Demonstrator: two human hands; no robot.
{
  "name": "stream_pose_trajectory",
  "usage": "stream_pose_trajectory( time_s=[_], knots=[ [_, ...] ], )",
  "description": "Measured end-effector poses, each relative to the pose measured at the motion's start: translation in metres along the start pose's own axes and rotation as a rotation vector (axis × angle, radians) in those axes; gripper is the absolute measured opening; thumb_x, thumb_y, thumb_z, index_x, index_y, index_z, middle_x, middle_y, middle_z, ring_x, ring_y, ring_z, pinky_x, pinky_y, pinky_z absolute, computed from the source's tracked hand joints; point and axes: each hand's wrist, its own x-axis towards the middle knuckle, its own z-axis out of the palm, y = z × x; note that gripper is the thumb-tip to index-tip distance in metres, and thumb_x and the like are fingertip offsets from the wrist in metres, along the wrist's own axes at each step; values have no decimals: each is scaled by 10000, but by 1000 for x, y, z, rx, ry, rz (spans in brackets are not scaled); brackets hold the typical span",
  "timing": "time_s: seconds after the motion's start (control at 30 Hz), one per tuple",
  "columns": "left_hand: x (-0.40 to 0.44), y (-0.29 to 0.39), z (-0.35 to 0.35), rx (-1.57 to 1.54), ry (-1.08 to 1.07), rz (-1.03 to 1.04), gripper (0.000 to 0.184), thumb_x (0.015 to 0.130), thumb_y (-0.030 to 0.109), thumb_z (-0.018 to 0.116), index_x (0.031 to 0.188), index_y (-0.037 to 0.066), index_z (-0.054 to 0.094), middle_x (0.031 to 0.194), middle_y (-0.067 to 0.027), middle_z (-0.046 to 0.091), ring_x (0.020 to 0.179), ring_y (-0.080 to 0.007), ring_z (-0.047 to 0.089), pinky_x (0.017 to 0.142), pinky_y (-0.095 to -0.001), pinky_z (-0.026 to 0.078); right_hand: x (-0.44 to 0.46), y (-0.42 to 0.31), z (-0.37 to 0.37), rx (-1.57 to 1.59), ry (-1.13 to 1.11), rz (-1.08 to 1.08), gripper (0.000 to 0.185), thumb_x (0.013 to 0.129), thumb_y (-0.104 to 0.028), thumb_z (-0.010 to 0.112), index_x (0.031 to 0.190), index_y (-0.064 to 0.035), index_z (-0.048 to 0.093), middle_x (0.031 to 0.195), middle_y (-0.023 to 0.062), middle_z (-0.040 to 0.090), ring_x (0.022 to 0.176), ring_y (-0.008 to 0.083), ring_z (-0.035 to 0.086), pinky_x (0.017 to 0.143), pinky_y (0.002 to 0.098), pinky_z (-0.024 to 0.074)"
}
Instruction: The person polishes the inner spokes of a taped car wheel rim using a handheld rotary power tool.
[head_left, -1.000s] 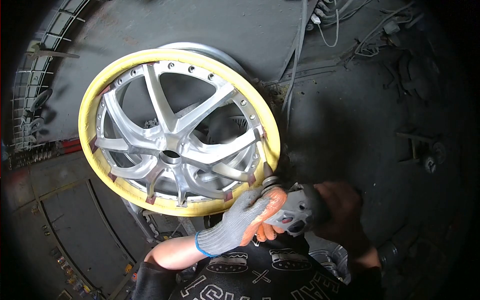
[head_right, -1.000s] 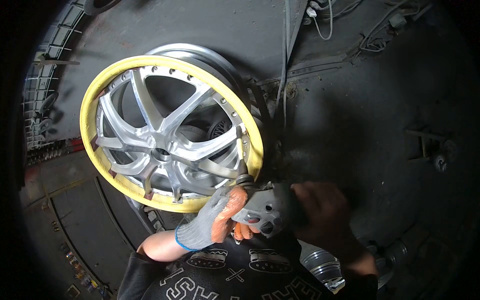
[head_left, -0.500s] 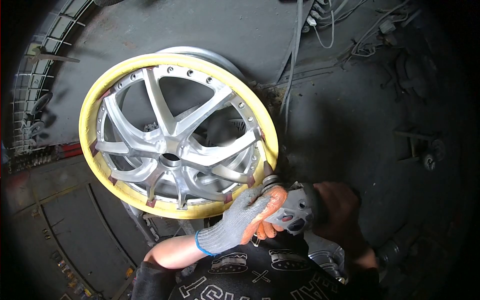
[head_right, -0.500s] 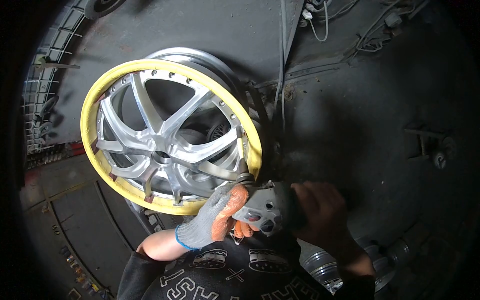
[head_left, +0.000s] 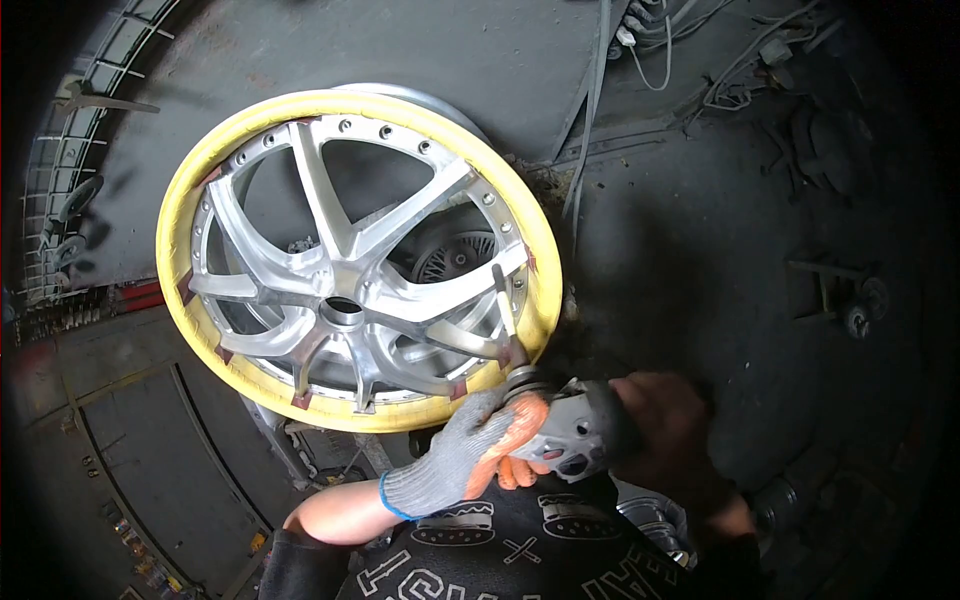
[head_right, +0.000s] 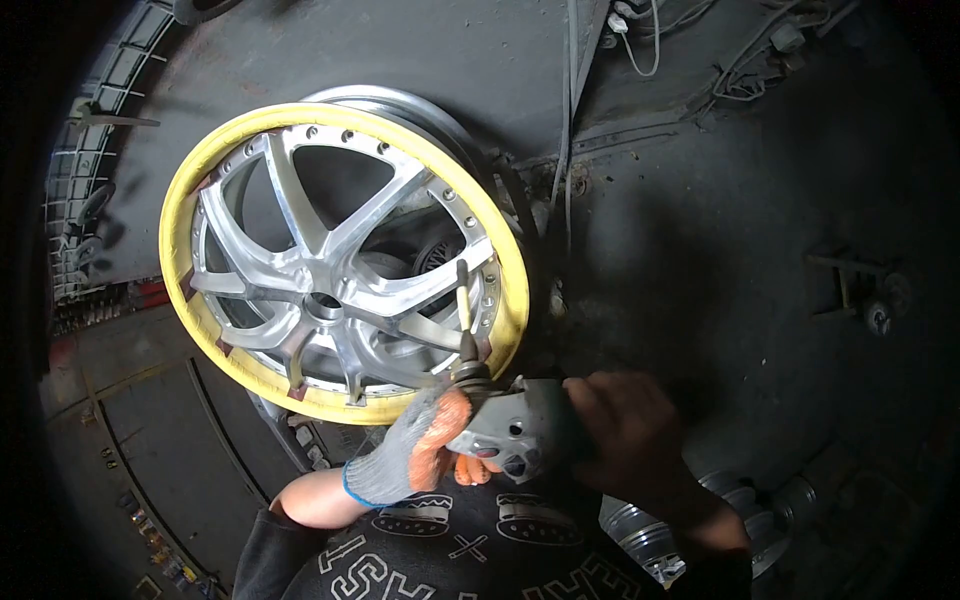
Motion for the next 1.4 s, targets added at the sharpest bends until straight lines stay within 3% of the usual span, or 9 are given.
stream_pose_trajectory(
  time_s=[0.23, 0.43, 0.7, 0.8, 0.9, 1.03, 1.1, 1.27, 1.4],
  knots=[
    [-24, -4, -5, -21, 76, 61, 505, 980, 397, 665, 1179, -48, 532, 811, -178, 700, 579, -165, 675, 437, -214, 484, 9, -9, 10, 105, -38, -90, 783, 566, -266, 832, 1269, -38, 573, 1092, 167, 616, 971, 358, 637, 831, 471, 523],
    [9, 10, 7, 361, 8, 20, 535, 1010, 548, 525, 1075, 18, 545, 853, -223, 690, 648, -287, 707, 506, -301, 557, 4, 6, 4, 12, 65, -31, 753, 568, -256, 828, 1245, -26, 591, 1084, 169, 628, 958, 356, 649, 830, 476, 530],
    [29, -10, 4, 33, -48, 39, 455, 1024, 341, 600, 1246, -49, 527, 885, -131, 639, 681, -236, 734, 529, -279, 564, -1, 14, -3, -49, 98, 24, 723, 578, -236, 810, 1238, -28, 600, 1091, 160, 623, 962, 353, 647, 843, 483, 527],
    [23, 2, 9, 210, -99, 29, 489, 1013, 469, 567, 1122, -5, 513, 902, -245, 683, 736, -342, 732, 560, -368, 592, -3, 13, -1, -44, 99, 20, 723, 578, -232, 807, 1242, -35, 600, 1096, 158, 618, 966, 351, 644, 854, 484, 523],
    [15, -4, 4, 111, -21, -30, 535, 968, 402, 676, 1209, -55, 541, 895, -135, 657, 691, -258, 735, 540, -282, 570, -5, 9, 1, -18, 56, 17, 728, 581, -231, 808, 1251, -41, 597, 1103, 158, 618, 972, 352, 642, 858, 483, 521],
    [-7, -6, -3, 53, 29, -24, 583, 953, 446, 682, 1202, -61, 539, 921, -160, 680, 715, -270, 735, 532, -288, 570, -3, 0, 7, 47, -11, -20, 771, 564, -241, 820, 1272, -46, 583, 1116, 160, 617, 994, 358, 637, 872, 480, 517],
    [-15, 0, -7, 172, -41, 4, 632, 958, 573, 596, 1157, -26, 574, 936, -260, 689, 744, -343, 735, 588, -375, 611, 0, -4, 10, 77, -29, -44, 792, 553, -244, 826, 1279, -47, 578, 1120, 163, 617, 1003, 360, 636, 876, 479, 516],
    [-19, -3, -13, 56, -168, -6, 955, 894, 709, 566, 1485, -6, 340, 1272, -238, 611, 964, -380, 711, 747, -471, 629, 8, -7, 13, 167, -48, -95, 813, 533, -217, 828, 1285, -40, 575, 1114, 174, 616, 1002, 356, 638, 869, 481, 519],
    [4, -2, -1, -8, -146, -22, 806, 939, 595, 600, 1440, -3, 399, 1263, -248, 605, 949, -421, 702, 759, -504, 630, 1, 6, 18, 54, 85, -70, 794, 531, -196, 806, 1274, -35, 579, 1103, 166, 618, 983, 353, 640, 851, 481, 525]
  ],
)
